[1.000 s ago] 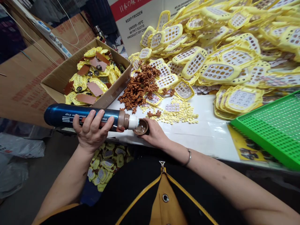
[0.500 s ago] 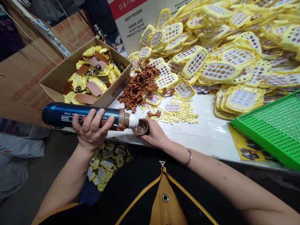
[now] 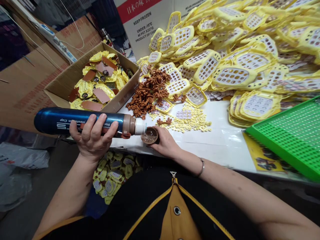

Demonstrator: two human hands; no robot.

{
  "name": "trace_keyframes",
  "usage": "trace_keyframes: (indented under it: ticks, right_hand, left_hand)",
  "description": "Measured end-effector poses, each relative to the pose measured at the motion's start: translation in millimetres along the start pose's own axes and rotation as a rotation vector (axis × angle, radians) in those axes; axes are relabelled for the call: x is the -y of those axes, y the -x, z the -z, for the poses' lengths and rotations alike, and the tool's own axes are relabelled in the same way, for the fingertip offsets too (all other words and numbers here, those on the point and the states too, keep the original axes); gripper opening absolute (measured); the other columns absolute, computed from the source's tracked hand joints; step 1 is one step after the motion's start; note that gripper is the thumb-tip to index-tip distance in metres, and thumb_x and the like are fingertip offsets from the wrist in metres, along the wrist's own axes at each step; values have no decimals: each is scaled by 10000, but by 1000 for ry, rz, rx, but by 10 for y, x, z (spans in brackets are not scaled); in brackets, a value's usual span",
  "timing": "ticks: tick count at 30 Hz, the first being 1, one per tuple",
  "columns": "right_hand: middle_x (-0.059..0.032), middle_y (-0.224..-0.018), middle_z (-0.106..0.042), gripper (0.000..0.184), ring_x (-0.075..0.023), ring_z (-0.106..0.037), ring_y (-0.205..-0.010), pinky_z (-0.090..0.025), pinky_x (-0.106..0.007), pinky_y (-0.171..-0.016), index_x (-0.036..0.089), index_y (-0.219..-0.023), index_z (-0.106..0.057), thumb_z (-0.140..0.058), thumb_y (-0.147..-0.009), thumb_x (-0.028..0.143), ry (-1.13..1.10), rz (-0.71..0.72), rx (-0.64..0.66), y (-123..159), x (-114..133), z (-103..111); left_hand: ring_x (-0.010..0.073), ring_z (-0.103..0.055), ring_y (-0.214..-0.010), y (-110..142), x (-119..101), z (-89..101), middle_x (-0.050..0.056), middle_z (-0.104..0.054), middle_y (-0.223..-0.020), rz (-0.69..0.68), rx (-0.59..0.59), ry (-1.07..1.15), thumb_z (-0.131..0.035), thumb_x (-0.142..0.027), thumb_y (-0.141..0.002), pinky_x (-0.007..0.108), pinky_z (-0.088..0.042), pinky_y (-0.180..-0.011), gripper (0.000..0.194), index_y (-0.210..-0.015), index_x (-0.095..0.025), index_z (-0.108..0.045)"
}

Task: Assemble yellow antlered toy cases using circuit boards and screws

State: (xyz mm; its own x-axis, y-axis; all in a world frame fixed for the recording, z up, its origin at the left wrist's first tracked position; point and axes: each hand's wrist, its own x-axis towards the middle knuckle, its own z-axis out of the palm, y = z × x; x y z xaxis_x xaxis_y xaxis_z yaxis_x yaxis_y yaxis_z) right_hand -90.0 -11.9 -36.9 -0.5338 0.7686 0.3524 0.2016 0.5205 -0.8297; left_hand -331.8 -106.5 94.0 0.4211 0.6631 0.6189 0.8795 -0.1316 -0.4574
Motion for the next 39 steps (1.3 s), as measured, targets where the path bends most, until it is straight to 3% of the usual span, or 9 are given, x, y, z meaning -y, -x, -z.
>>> trace_keyframes:
  ticks: [12,19,27,35,39]
  right_hand:
    - [-107,-1116,-667,549,-292,-628,-1024,-502,-462,-881,211,-1156,-520,-765,-674,308,-15,0,-4,-8,15,11]
    - [-120,-1131,-665,551,-290,-625,-1042,-509,-453,-893,190,-1156,-516,-767,-675,286,-21,-4,19,-10,20,25]
    - [-128,-1155,-657,555,-297,-617,-1068,-502,-463,-904,185,-1181,-501,-751,-698,298,-29,-7,29,-12,28,38]
    - [-116,-1136,-662,551,-292,-622,-1047,-501,-453,-888,196,-1171,-503,-760,-693,293,-27,-7,41,-17,44,53]
    - [-131,-1139,-660,575,-302,-620,-1047,-499,-461,-887,182,-1185,-497,-767,-691,296,-17,-11,47,-17,41,48]
  left_hand:
    - [301,-502,-1275,75,-54,-77,71,-627,-1301,35,46,38,-661,-179,-774,648,-43,-1125,540,-1240,-432,-561]
    - [286,-506,-1270,3,-89,-58,80,-614,-1320,-79,-20,-119,-667,-151,-755,616,-176,-1107,615,-1289,-418,-520]
    - [297,-488,-1290,82,-110,-102,77,-608,-1327,19,54,24,-663,-165,-771,629,-92,-1121,562,-1260,-419,-552]
    - [273,-497,-1278,86,-167,-137,74,-612,-1326,-72,-21,-87,-692,-171,-737,556,-165,-1130,583,-1261,-392,-565]
    - [286,-522,-1247,140,-180,-166,75,-627,-1301,43,40,-1,-692,-190,-741,592,-128,-1131,525,-1219,-389,-603]
